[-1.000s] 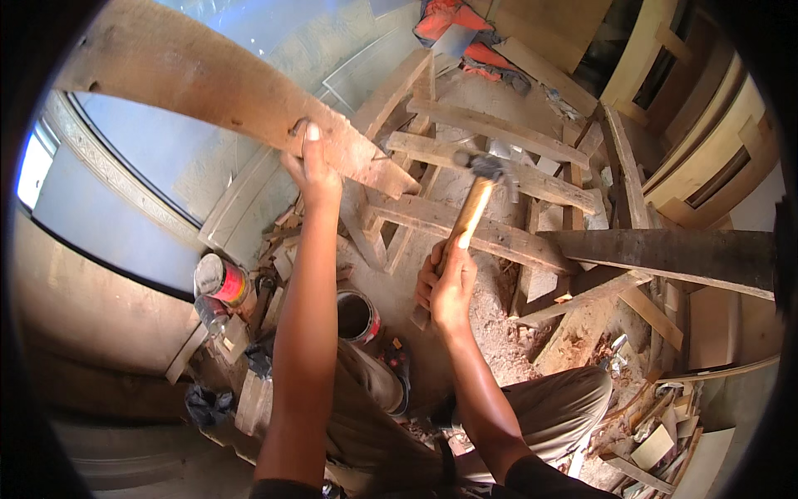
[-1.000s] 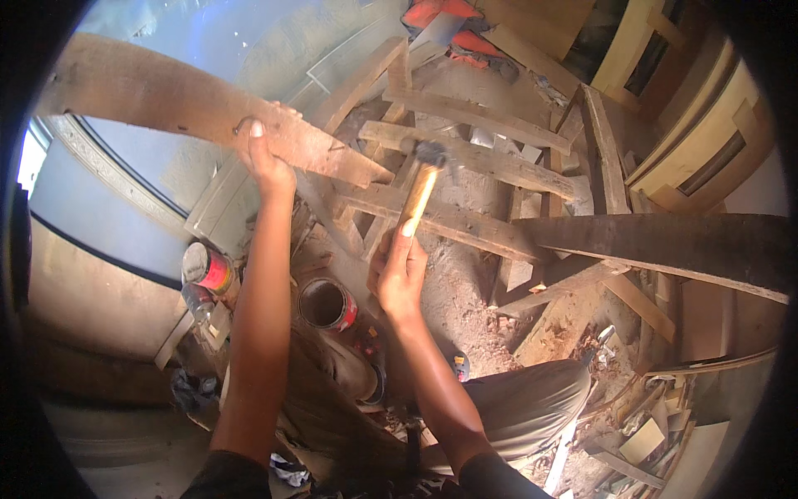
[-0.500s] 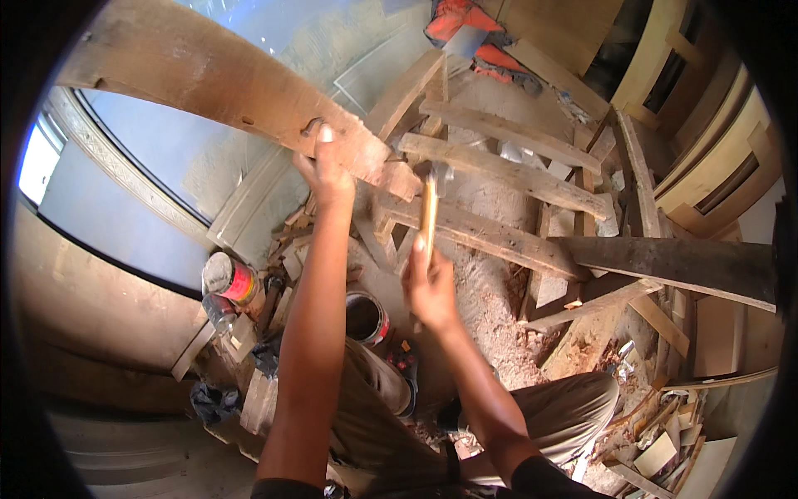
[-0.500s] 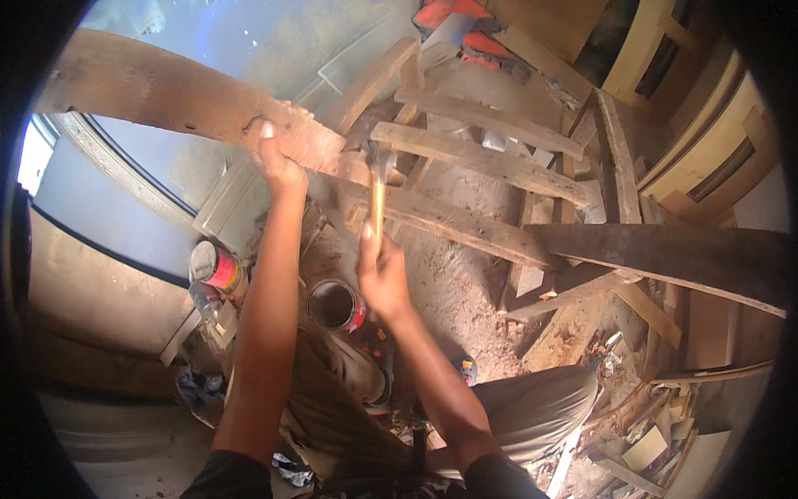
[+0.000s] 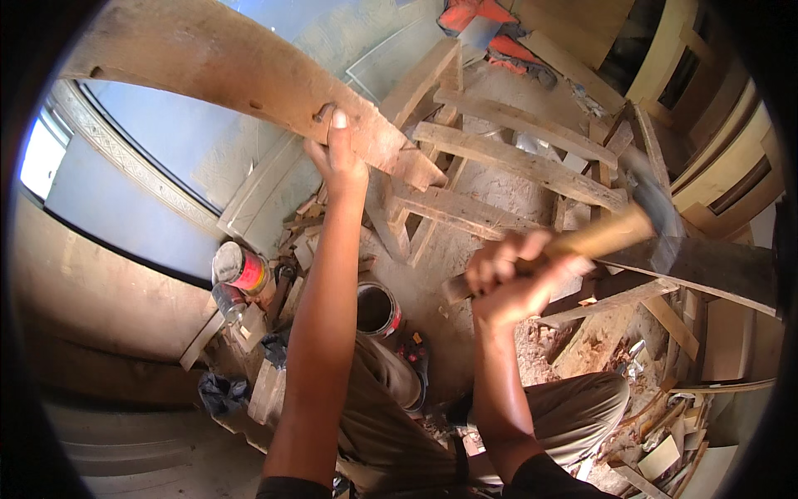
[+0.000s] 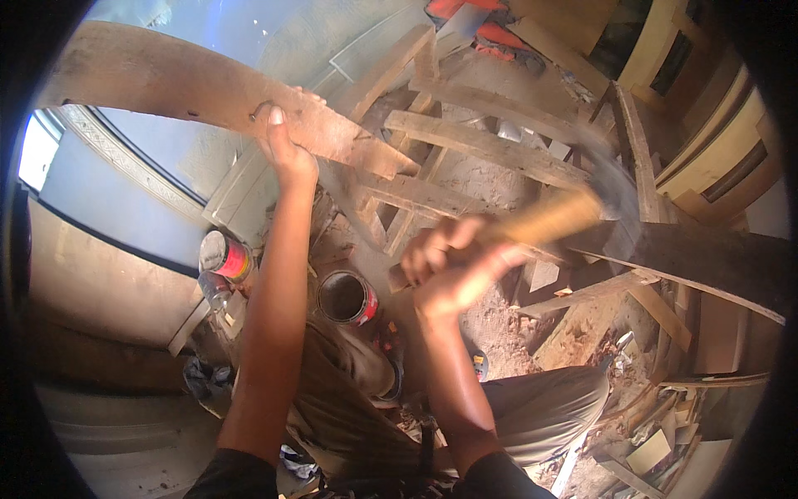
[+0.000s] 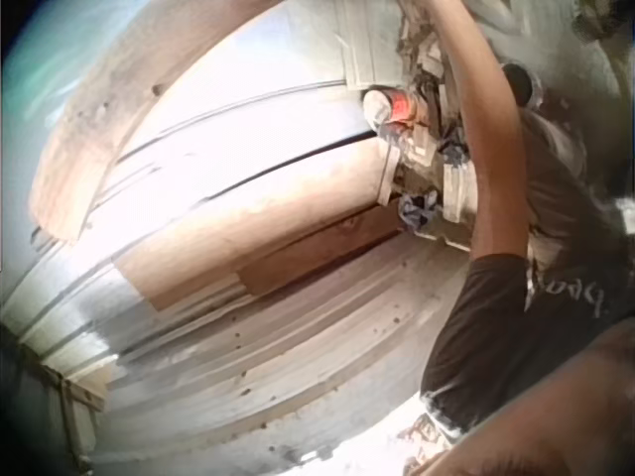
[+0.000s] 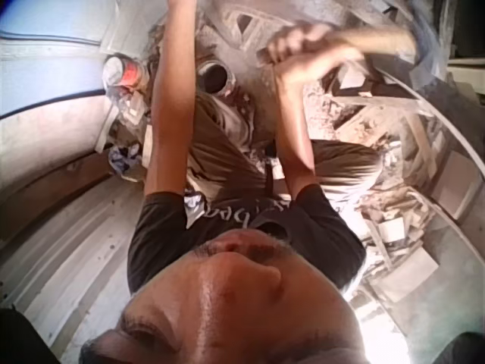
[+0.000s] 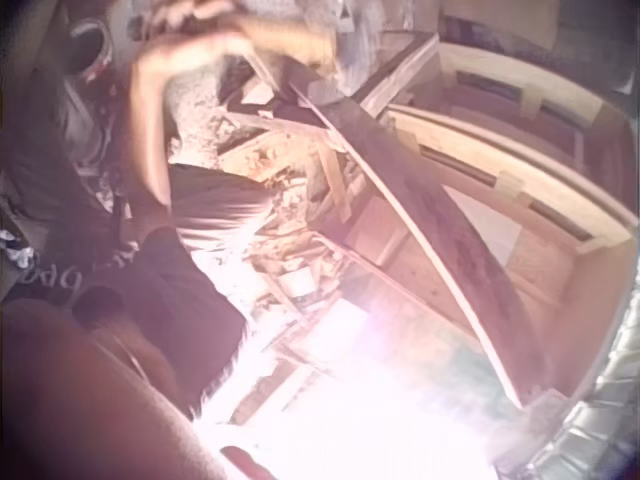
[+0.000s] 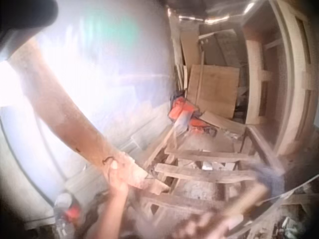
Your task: The person hammers nails into wooden planks using a hammer. They repeatedly pick up nails from a container and drive them into the wood structure.
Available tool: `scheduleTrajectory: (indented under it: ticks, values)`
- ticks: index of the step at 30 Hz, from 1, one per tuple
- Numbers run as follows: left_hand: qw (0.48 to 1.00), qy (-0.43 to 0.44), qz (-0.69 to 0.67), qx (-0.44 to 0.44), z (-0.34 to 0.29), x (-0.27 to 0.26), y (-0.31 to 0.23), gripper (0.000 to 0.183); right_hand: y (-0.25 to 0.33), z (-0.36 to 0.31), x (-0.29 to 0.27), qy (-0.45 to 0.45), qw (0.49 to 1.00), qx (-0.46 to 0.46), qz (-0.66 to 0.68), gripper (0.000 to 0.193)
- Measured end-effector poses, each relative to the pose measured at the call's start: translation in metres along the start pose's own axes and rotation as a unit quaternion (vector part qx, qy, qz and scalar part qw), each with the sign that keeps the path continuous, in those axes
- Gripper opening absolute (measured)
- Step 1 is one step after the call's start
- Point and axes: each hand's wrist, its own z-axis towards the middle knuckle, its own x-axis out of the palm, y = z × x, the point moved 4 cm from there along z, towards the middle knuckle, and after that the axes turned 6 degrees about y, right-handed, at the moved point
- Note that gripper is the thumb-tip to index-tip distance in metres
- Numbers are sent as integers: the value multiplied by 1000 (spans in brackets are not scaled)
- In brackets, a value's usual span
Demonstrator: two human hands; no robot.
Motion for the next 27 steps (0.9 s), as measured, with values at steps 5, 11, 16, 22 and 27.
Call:
scheduleTrajectory:
  ticks: [5,11,16,22,27]
  values:
    - [999,6,34,6,3,11,3,51,-57,-12,-62,-1,834,49,-549,66]
    - [999,31,25,12,7,7,0,49,-51,-28,-28,10,956,131,-261,56]
    - [997,46,63,-11,3,13,3,63,-51,4,-35,-47,896,260,-358,57]
    - [999,11,38,4,5,3,6,66,-7,-9,-20,-40,981,-174,-74,69]
    - [996,63,63,16,9,4,2,66,-79,-28,-69,-30,918,208,-335,57]
